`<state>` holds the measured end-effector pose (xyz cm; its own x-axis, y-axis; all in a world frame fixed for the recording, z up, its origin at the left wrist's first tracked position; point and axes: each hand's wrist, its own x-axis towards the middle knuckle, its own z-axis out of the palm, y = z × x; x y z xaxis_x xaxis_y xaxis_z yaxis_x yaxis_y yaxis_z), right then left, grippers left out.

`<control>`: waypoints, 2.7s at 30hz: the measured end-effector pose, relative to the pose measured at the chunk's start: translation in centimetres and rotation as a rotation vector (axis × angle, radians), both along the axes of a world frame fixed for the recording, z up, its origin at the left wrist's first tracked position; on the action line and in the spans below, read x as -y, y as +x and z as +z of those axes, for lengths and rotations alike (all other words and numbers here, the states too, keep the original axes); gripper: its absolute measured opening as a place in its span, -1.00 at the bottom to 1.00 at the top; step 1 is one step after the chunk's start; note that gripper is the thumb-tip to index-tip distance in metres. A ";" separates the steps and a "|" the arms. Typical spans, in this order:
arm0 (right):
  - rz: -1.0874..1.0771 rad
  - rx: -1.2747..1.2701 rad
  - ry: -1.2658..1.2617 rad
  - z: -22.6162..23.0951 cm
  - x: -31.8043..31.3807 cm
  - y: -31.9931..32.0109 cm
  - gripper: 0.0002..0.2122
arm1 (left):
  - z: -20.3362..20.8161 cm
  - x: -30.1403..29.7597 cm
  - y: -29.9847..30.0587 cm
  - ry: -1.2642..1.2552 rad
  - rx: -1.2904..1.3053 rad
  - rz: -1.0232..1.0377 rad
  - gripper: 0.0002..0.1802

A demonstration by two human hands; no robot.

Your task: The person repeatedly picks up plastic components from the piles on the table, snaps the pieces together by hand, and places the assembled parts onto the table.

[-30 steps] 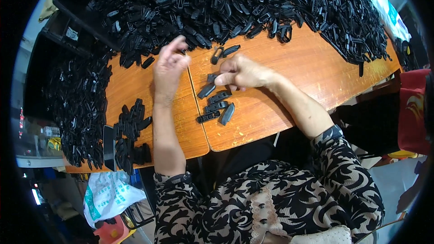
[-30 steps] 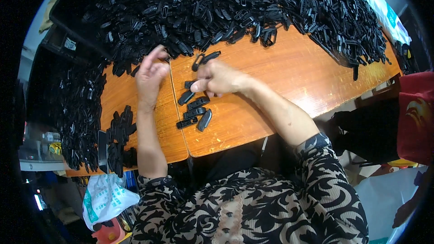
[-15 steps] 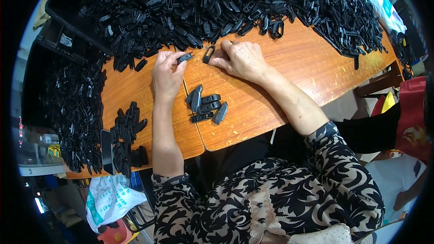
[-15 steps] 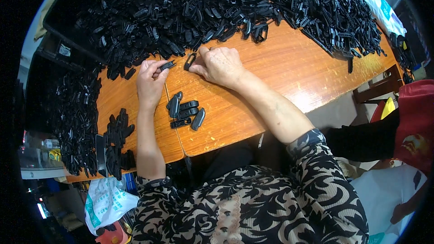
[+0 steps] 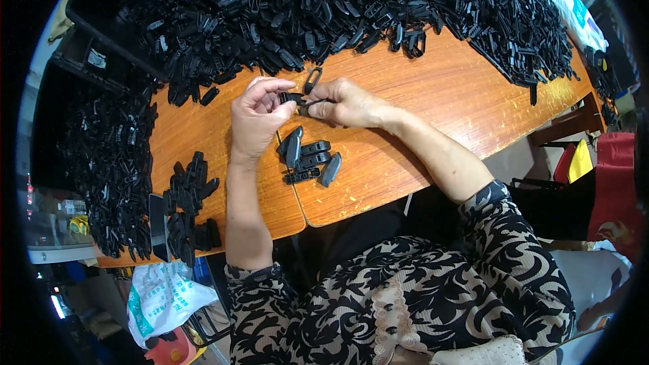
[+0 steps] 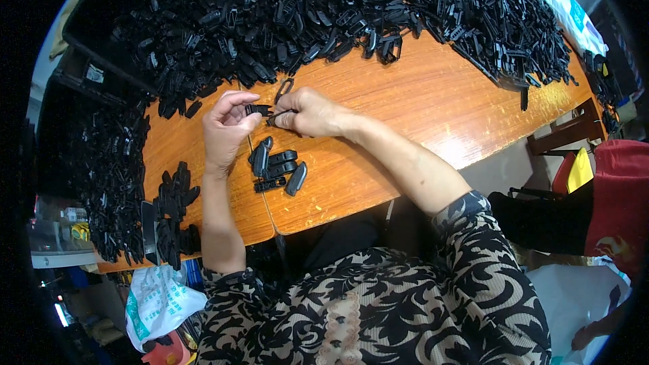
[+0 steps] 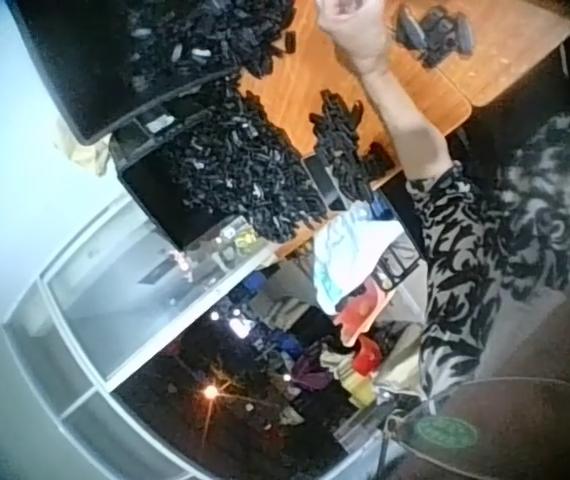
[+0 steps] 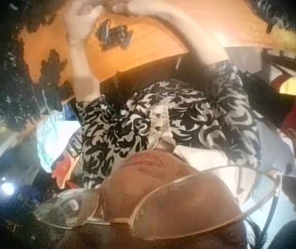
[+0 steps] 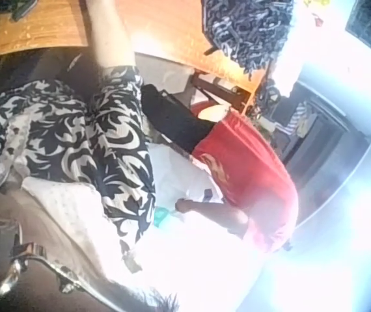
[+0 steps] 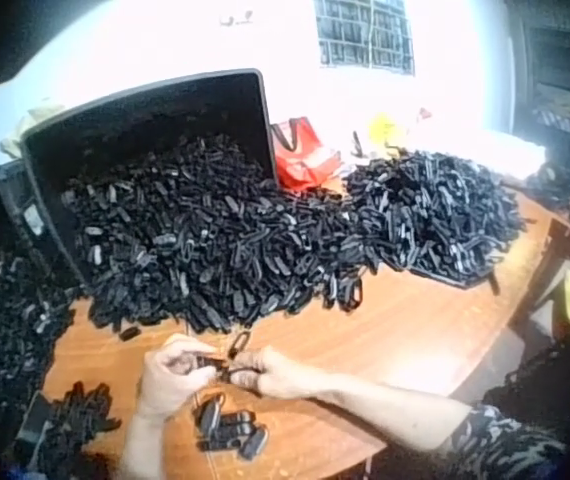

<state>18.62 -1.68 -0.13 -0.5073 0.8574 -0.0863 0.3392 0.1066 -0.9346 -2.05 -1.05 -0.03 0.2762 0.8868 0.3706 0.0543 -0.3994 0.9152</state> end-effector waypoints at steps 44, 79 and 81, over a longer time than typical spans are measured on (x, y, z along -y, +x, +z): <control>-0.219 -0.092 -0.122 0.0 -0.6 0.5 -0.64 | -1.0 0.5 2.0 -0.081 -0.164 0.036 -0.51; -0.374 0.557 0.823 -1.4 -0.7 1.9 -0.70 | -1.5 -0.7 -0.7 0.264 -0.803 0.531 -0.52; -0.394 0.585 0.907 -1.5 -1.1 2.4 -0.81 | -1.1 -0.5 -1.1 0.226 -0.829 0.474 -0.56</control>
<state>20.99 -0.54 -1.67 -0.2758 0.8149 0.5098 0.8551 0.4502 -0.2570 -3.19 -0.56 -1.13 0.1597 0.9048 0.3947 0.8450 -0.3321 0.4193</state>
